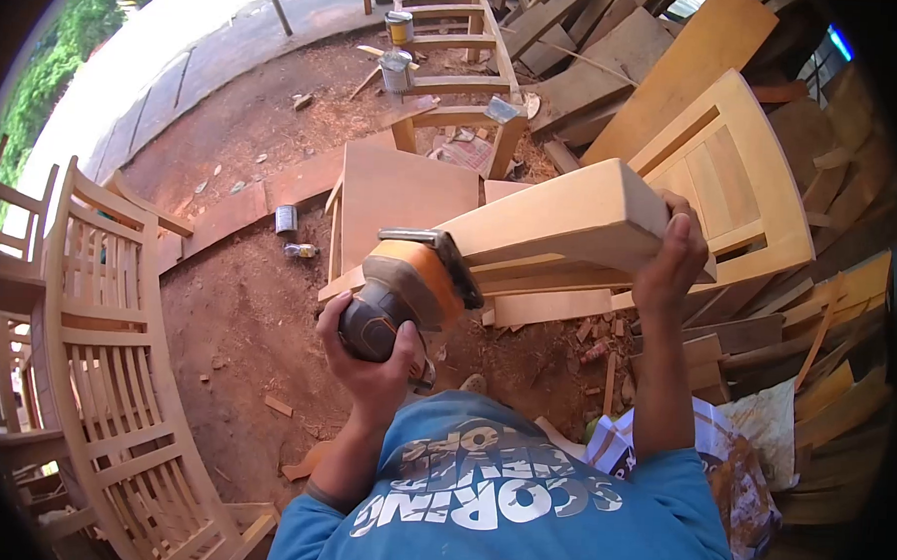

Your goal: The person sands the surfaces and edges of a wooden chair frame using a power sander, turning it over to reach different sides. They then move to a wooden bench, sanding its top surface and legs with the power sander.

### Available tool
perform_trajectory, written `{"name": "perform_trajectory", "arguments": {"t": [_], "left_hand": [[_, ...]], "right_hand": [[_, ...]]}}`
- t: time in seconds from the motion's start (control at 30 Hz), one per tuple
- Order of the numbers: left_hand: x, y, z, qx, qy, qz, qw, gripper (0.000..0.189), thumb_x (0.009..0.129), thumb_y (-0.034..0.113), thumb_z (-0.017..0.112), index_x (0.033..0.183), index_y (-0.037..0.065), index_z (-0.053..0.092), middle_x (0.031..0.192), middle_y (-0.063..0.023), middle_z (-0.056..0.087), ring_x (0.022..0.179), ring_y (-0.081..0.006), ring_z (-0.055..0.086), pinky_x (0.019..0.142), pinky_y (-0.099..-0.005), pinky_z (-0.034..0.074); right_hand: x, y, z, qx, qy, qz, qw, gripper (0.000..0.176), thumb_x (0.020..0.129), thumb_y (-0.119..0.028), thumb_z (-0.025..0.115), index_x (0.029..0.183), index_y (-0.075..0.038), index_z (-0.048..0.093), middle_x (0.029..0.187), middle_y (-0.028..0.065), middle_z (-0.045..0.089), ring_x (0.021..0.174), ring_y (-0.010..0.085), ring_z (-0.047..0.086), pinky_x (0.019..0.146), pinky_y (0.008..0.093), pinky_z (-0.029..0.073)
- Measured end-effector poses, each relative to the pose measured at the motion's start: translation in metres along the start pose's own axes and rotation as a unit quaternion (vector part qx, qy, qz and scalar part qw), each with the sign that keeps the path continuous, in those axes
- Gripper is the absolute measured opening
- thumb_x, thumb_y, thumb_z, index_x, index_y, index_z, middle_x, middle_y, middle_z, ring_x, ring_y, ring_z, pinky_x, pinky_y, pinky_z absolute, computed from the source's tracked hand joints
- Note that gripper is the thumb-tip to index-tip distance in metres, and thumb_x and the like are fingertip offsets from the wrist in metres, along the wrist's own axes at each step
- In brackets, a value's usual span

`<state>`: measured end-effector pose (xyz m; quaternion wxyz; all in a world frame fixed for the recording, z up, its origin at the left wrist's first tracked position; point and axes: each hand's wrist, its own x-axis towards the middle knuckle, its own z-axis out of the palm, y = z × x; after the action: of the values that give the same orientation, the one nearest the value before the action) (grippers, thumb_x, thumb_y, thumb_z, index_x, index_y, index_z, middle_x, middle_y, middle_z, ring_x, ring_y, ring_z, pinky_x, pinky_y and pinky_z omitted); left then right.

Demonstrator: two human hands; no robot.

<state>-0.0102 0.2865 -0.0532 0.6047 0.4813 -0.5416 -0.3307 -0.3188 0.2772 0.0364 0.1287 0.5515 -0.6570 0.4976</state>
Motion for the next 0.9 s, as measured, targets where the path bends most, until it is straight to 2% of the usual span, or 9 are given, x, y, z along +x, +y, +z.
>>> {"name": "perform_trajectory", "arguments": {"t": [0.03, 0.13, 0.23, 0.37, 0.47, 0.57, 0.67, 0.77, 0.9], "left_hand": [[0.000, 0.013, 0.007, 0.034, 0.005, 0.058, 0.998, 0.070, 0.076, 0.009, 0.083, 0.135, 0.005, 0.047, 0.123, -0.0105, 0.050, 0.111, -0.0195, 0.053, 0.099, -0.0331, 0.045], [0.005, 0.061, 0.023, 0.089, -0.010, 0.166, 0.982, 0.071, 0.075, 0.009, 0.083, 0.135, 0.003, 0.047, 0.125, -0.0123, 0.052, 0.113, -0.0211, 0.054, 0.098, -0.0343, 0.046], [0.014, 0.109, 0.041, 0.101, -0.016, 0.255, 0.962, 0.075, 0.067, 0.008, 0.086, 0.132, 0.003, 0.051, 0.116, -0.0155, 0.056, 0.105, -0.0292, 0.058, 0.092, -0.0399, 0.049], [0.017, 0.158, 0.064, 0.090, 0.010, 0.349, 0.933, 0.069, 0.062, 0.007, 0.086, 0.125, 0.003, 0.058, 0.109, -0.0184, 0.062, 0.102, -0.0345, 0.059, 0.089, -0.0424, 0.050], [0.011, 0.148, 0.059, 0.153, -0.013, 0.372, 0.915, 0.074, 0.072, 0.011, 0.085, 0.135, -0.002, 0.047, 0.127, -0.0173, 0.052, 0.117, -0.0242, 0.054, 0.100, -0.0369, 0.045], [-0.003, 0.100, 0.052, 0.113, 0.036, 0.270, 0.956, 0.075, 0.067, 0.009, 0.086, 0.132, 0.004, 0.050, 0.117, -0.0171, 0.056, 0.109, -0.0318, 0.057, 0.095, -0.0408, 0.048], [-0.021, 0.062, 0.045, 0.101, 0.067, 0.146, 0.982, 0.077, 0.069, 0.010, 0.086, 0.135, 0.004, 0.046, 0.120, -0.0172, 0.054, 0.111, -0.0307, 0.056, 0.098, -0.0411, 0.046], [-0.021, 0.066, 0.049, 0.078, 0.073, 0.168, 0.980, 0.074, 0.068, 0.009, 0.086, 0.132, 0.004, 0.049, 0.120, -0.0182, 0.055, 0.109, -0.0318, 0.057, 0.096, -0.0431, 0.047], [-0.003, 0.121, 0.061, 0.114, 0.047, 0.321, 0.939, 0.069, 0.065, 0.008, 0.087, 0.126, 0.006, 0.056, 0.120, -0.0217, 0.056, 0.104, -0.0351, 0.059, 0.088, -0.0456, 0.051]], "right_hand": [[0.001, -0.002, 0.000, -0.003, 0.004, -0.010, 1.000, 0.053, 0.104, -0.035, 0.028, 0.099, 0.001, 0.067, 0.089, 0.0213, 0.067, 0.085, 0.0392, 0.065, 0.077, 0.0450, 0.049], [0.001, 0.002, 0.001, -0.010, 0.014, -0.030, 0.999, 0.044, 0.103, -0.028, 0.034, 0.099, 0.000, 0.068, 0.089, 0.0209, 0.068, 0.086, 0.0402, 0.065, 0.077, 0.0469, 0.049], [0.002, 0.001, -0.001, -0.006, 0.012, -0.045, 0.999, 0.039, 0.102, -0.025, 0.038, 0.099, 0.000, 0.068, 0.089, 0.0199, 0.069, 0.086, 0.0390, 0.066, 0.078, 0.0468, 0.050], [0.003, 0.003, -0.001, 0.006, 0.016, -0.053, 0.998, 0.039, 0.103, -0.026, 0.039, 0.099, -0.001, 0.068, 0.089, 0.0183, 0.069, 0.086, 0.0386, 0.066, 0.079, 0.0468, 0.050], [0.003, 0.002, -0.001, -0.003, 0.023, -0.052, 0.998, 0.039, 0.103, -0.027, 0.040, 0.098, -0.001, 0.068, 0.089, 0.0175, 0.070, 0.086, 0.0382, 0.066, 0.080, 0.0471, 0.050], [0.004, 0.001, 0.000, 0.001, 0.025, -0.053, 0.998, 0.037, 0.102, -0.027, 0.042, 0.097, -0.002, 0.068, 0.090, 0.0169, 0.070, 0.088, 0.0379, 0.066, 0.081, 0.0474, 0.050], [0.003, 0.002, 0.000, 0.001, 0.024, -0.055, 0.998, 0.035, 0.101, -0.027, 0.043, 0.098, -0.002, 0.068, 0.092, 0.0170, 0.070, 0.089, 0.0379, 0.066, 0.082, 0.0481, 0.049], [0.004, 0.002, -0.001, -0.007, 0.017, -0.056, 0.998, 0.035, 0.102, -0.027, 0.043, 0.099, -0.002, 0.068, 0.092, 0.0175, 0.070, 0.090, 0.0384, 0.065, 0.083, 0.0488, 0.049], [0.002, -0.001, -0.003, 0.004, 0.009, -0.047, 0.999, 0.036, 0.102, -0.027, 0.042, 0.100, -0.002, 0.068, 0.092, 0.0182, 0.070, 0.090, 0.0394, 0.065, 0.084, 0.0488, 0.049]]}}
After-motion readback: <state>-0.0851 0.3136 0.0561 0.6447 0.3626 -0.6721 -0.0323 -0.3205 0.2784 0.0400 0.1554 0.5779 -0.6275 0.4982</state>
